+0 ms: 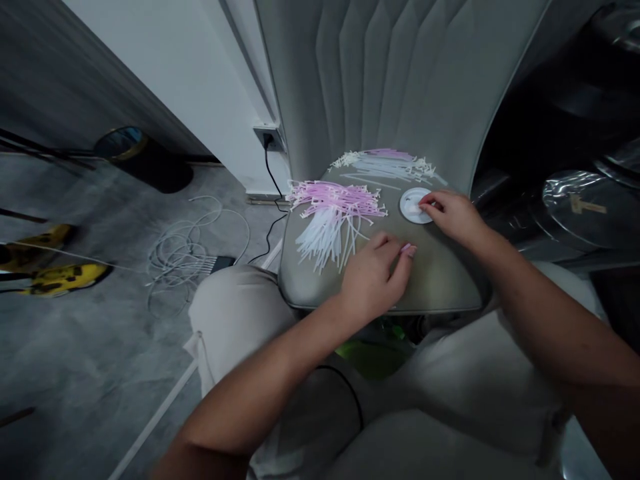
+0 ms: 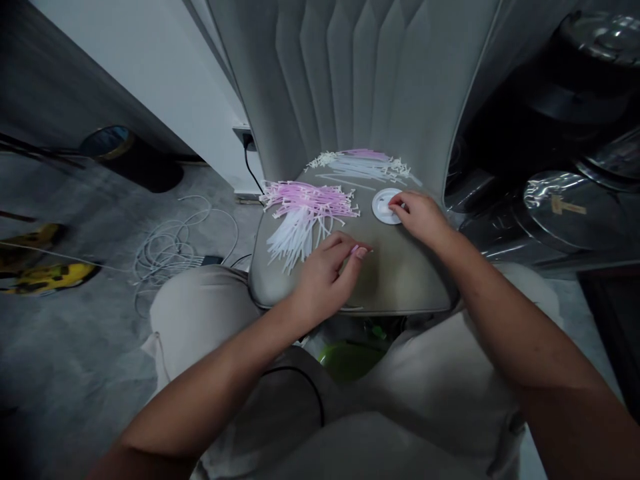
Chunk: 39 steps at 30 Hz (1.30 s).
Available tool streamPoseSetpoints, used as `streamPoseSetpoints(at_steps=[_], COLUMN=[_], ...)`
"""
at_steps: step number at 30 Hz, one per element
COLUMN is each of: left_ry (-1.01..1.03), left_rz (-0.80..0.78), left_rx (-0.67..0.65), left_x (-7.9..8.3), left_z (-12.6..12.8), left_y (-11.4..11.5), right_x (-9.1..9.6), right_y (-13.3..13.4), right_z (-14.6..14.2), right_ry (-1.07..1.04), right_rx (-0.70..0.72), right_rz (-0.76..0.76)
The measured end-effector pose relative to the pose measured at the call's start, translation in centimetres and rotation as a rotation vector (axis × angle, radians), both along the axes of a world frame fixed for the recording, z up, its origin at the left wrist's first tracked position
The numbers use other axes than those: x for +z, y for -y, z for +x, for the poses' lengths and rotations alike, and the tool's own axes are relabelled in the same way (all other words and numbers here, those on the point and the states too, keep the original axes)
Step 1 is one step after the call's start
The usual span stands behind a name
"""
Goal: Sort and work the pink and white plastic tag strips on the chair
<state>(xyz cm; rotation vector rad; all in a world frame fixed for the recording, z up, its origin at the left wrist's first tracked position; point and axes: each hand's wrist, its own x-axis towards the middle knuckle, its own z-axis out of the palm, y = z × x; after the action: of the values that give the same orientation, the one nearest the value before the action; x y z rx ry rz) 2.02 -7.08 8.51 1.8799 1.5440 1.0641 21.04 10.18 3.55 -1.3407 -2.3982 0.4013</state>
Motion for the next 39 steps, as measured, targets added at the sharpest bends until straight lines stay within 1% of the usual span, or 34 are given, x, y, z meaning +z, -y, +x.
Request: streamPoseSetpoints(at_steps=[8,12,19,25,29,32,36,39], left_ry=[-0.006,-0.010,-0.018,-0.004,-0.022,-0.048,-0.086,-0.074], left_rz=[0.001,-0.016,-0.004,-0.003,-0.011,-0.017,-0.049,-0.033], left_rx=[-0.002,-0.002,-0.002,-0.013,-0.003,-0.006,-0.017,0.021], left_x=[0.0,0.0,-0.4,-0.5,-0.5,-0.5,-0.8,-1.3], left_z=[0.2,0.0,-0.2,-0.2,-0.3,-0.4,-0.6,-0.6], left_y=[-0.3,-0.3,-0.4,-0.4,-0.4,-0.4,-0.7,-1.1], right_x=[-0.5,-0.6,-1.1,-0.8,-0.6,-0.6,-0.1,1.1], right_y=[-0.1,-0.1,-0.3,-0.2,-0.1,-0.2,0.3,2.3], right_z=[-0.2,-0.2,0.0,-0.2,-0.1,-0.1,-0.8,-2.2], right_ry=[0.031,0.055,0.069,0.016,-0.133,-0.313,-0.606,-0.878], right_rx=[0.009,0.018,0.031,-0.007,-0.080,-0.145,-0.202,-0.222], right_rz=[-0.008,0.013,0.029,0.016,0.006,-0.056,-0.268,-0.510])
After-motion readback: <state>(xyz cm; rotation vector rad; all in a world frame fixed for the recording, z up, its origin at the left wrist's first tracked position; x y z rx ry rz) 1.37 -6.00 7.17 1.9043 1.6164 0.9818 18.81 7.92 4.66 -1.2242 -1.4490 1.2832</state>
